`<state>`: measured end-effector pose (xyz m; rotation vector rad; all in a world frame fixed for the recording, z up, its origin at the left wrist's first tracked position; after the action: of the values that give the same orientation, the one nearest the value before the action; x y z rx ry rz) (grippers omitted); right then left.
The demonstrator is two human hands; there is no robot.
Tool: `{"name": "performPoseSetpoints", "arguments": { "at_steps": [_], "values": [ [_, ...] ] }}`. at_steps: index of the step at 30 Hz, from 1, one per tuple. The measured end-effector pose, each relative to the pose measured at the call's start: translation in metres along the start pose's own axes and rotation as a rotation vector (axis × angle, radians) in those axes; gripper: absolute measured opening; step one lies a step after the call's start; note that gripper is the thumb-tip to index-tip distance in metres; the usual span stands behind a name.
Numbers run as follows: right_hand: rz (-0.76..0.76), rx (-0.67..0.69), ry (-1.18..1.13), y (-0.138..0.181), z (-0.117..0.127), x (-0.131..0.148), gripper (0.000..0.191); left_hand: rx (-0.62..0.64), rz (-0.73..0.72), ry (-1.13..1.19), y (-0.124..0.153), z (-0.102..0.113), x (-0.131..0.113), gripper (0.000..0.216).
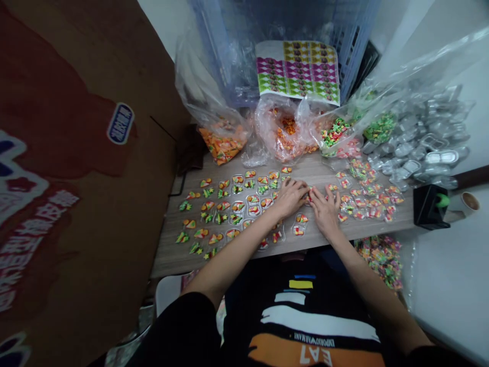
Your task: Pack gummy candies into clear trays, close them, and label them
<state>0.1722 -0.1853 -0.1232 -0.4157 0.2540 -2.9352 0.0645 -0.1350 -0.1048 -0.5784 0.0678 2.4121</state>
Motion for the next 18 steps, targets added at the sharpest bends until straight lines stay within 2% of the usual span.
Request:
{"name": "performPoseSetpoints", "arguments": {
  "at_steps": [2,6,9,11,14,18],
  "values": [
    [-0.023,-0.034,-0.008,0.001,0.004,-0.004,0.040,0.028,0.012,0.004,0.000,-0.001,0.000,0.038],
    [-0.085,-0.116,-0.007,0.003,0.013,-0.012,0.037,0.138,-0.024,-0.046,-0.009,-0.002,-0.009,0.071],
    [-0.089,-0.132,-0.017,0.004,0.016,-0.011,0.036,0.184,-0.054,-0.141,-0.016,-0.002,-0.019,0.066],
    [-0.104,-0.150,-0.036,0.005,0.020,-0.013,0.035,0.173,-0.054,-0.178,-0.017,-0.002,-0.023,0.060],
    [-0.144,-0.196,-0.081,0.005,0.031,-0.024,0.034,0.111,-0.058,-0.172,-0.013,-0.005,-0.026,0.065],
    [-0.222,-0.249,-0.118,-0.014,0.050,-0.062,0.036,0.028,-0.042,-0.046,-0.011,-0.010,-0.025,0.069]
  ]
}}
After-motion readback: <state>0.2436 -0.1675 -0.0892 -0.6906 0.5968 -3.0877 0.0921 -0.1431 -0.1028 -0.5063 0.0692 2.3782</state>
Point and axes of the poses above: each hand's wrist, its own y-axis away from the middle knuckle, its own z-axis out of the back of the hand, x = y × z, the point moved 9 cm from there along -y, towards the middle knuckle
